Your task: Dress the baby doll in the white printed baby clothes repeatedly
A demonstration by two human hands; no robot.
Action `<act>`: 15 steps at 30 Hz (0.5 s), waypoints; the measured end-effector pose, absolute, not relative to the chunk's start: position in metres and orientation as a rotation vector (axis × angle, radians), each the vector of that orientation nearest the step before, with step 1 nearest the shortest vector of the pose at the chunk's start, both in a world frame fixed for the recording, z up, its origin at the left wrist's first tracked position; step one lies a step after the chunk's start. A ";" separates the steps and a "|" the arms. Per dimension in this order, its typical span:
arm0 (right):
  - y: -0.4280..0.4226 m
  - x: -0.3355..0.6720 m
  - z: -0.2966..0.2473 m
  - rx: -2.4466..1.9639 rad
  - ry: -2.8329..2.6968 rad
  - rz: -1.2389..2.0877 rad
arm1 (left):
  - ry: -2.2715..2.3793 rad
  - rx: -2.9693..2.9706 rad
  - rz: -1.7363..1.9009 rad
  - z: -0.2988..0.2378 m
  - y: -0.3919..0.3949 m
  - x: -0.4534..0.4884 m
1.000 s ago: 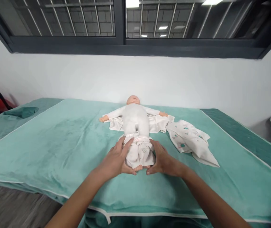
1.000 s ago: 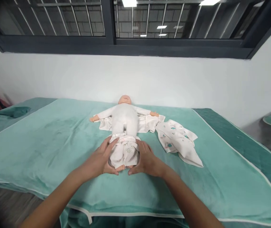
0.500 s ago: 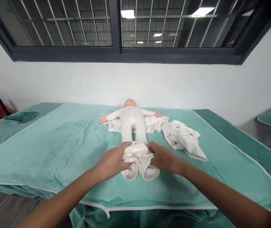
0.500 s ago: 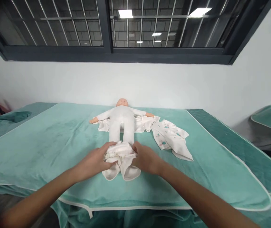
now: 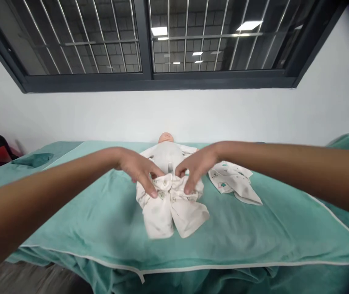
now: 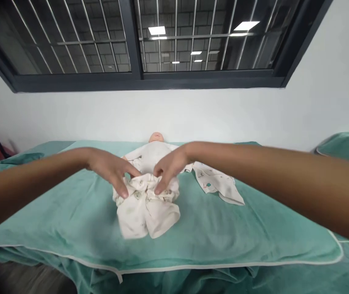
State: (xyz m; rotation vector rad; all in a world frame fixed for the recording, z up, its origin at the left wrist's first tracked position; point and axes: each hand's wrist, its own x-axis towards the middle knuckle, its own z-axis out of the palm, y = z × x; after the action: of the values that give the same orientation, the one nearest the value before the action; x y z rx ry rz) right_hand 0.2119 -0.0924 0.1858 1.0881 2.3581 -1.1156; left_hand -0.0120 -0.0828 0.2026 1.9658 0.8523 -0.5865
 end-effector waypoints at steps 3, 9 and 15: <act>-0.077 0.207 0.217 1.136 2.431 -0.956 | 0.928 2.036 -0.629 0.235 -0.076 -0.001; -0.067 0.202 0.262 1.306 2.699 -0.887 | 1.168 1.841 -0.202 0.271 -0.063 -0.005; -0.038 0.210 0.278 1.569 3.162 -1.492 | 1.155 1.545 0.320 0.277 -0.040 -0.021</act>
State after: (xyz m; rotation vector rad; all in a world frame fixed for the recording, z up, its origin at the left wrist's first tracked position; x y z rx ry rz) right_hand 0.2097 -0.0375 0.2783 1.5695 3.1618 -1.4924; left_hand -0.0205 -0.0396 0.2769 1.5452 1.1553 0.3200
